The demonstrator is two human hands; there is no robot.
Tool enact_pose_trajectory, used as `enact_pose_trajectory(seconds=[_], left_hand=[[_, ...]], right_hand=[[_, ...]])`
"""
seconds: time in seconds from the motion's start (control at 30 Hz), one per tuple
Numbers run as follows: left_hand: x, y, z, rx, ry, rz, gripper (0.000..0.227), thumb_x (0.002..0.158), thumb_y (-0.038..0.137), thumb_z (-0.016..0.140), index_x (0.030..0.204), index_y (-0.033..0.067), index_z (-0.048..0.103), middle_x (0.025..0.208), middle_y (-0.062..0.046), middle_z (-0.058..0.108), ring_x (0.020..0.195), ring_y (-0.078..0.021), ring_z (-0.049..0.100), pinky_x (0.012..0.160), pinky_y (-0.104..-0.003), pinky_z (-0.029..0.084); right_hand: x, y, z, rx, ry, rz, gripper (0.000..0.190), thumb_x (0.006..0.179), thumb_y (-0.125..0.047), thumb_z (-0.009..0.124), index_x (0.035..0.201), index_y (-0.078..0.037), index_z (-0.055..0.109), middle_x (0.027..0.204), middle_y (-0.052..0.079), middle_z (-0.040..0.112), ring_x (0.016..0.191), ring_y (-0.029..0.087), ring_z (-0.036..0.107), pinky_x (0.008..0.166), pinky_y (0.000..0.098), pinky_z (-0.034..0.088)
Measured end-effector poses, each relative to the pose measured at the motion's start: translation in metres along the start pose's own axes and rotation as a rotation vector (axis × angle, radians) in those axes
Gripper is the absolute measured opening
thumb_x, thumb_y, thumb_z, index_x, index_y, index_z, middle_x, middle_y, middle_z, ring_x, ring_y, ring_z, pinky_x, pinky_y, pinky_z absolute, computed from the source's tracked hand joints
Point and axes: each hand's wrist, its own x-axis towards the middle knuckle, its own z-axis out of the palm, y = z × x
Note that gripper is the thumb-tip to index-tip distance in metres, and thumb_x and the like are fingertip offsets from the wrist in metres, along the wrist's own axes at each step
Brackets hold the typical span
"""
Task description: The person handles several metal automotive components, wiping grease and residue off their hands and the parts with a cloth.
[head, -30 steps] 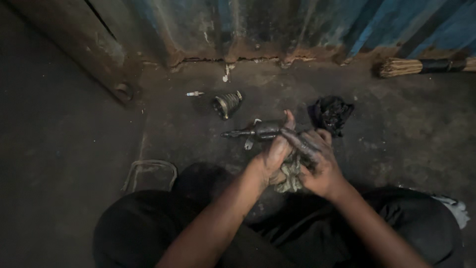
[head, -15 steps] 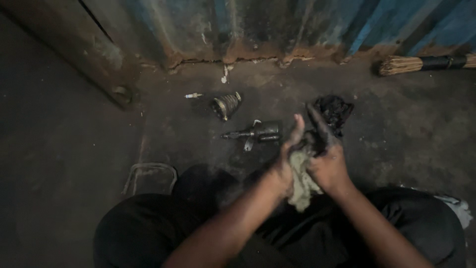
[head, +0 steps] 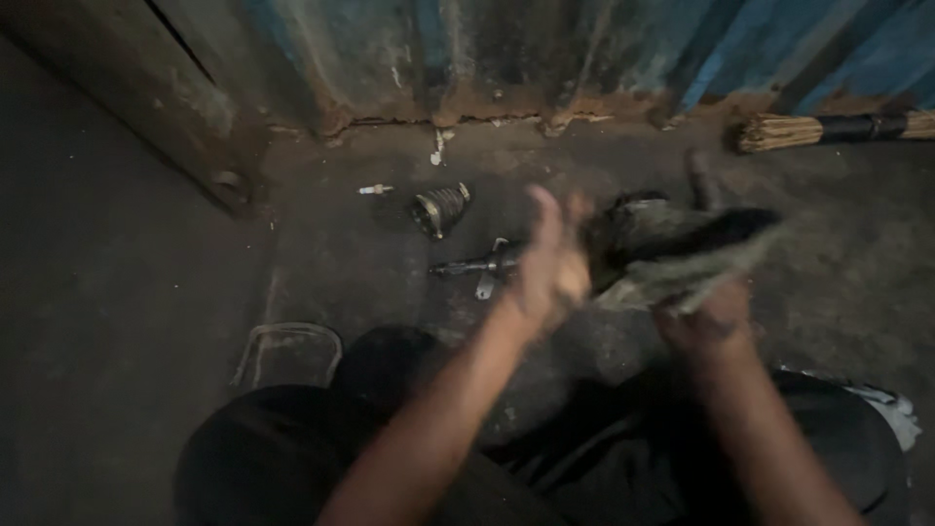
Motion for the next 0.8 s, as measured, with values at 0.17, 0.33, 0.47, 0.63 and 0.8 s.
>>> enact_pose_trajectory(seconds=[0.17, 0.33, 0.47, 0.63, 0.8], left_hand=[[-0.008, 0.047, -0.004, -0.212, 0.091, 0.310, 0.108, 0.088, 0.085, 0.026, 0.167, 0.0153, -0.001, 0.173, -0.016, 0.006, 0.156, -0.0272, 0.010, 0.122, -0.047, -0.004], [-0.022, 0.053, 0.022, 0.018, 0.185, 0.588, 0.098, 0.094, 0.075, 0.030, 0.166, 0.0166, -0.003, 0.174, -0.017, 0.008, 0.161, -0.0355, 0.015, 0.121, -0.060, 0.009], [-0.028, 0.045, 0.044, 0.330, -0.023, 0.764, 0.100, 0.100, 0.078, 0.034, 0.168, 0.0170, -0.006, 0.180, -0.015, 0.003, 0.167, -0.0388, 0.015, 0.132, -0.062, 0.015], [-0.037, 0.032, 0.066, 0.801, -0.003, 0.911, 0.108, 0.095, 0.090, 0.036, 0.167, 0.0232, -0.009, 0.178, -0.011, -0.003, 0.168, -0.0322, 0.008, 0.142, -0.057, 0.010], [-0.035, 0.022, 0.081, 1.327, 0.085, 1.084, 0.105, 0.088, 0.090, 0.026, 0.168, 0.0326, -0.011, 0.176, -0.003, -0.007, 0.166, -0.0215, 0.000, 0.140, -0.051, 0.001]], right_hand=[[-0.055, 0.090, 0.032, 1.082, 0.117, 0.482, 0.045, 0.102, -0.026, 0.059, 0.143, -0.007, 0.056, 0.130, 0.020, 0.064, 0.110, 0.035, 0.068, 0.089, 0.0462, 0.059], [-0.062, 0.053, 0.114, 0.481, -0.039, 0.955, 0.063, 0.089, -0.004, 0.050, 0.150, -0.012, 0.034, 0.117, 0.020, 0.064, 0.099, 0.032, 0.069, 0.080, 0.0440, 0.061], [-0.026, -0.044, 0.109, 1.227, 0.049, 0.834, 0.049, 0.098, -0.009, 0.058, 0.143, 0.002, 0.043, 0.119, 0.019, 0.064, 0.100, 0.028, 0.068, 0.081, 0.0428, 0.059], [0.003, -0.095, 0.072, 1.409, 0.127, 0.720, 0.046, 0.099, -0.011, 0.061, 0.141, 0.001, 0.048, 0.125, 0.012, 0.063, 0.109, 0.024, 0.066, 0.089, 0.0403, 0.056], [0.004, -0.101, 0.046, 1.244, 0.026, 0.376, 0.046, 0.098, -0.015, 0.057, 0.141, -0.005, 0.048, 0.130, 0.009, 0.062, 0.116, 0.021, 0.064, 0.094, 0.0373, 0.055]])
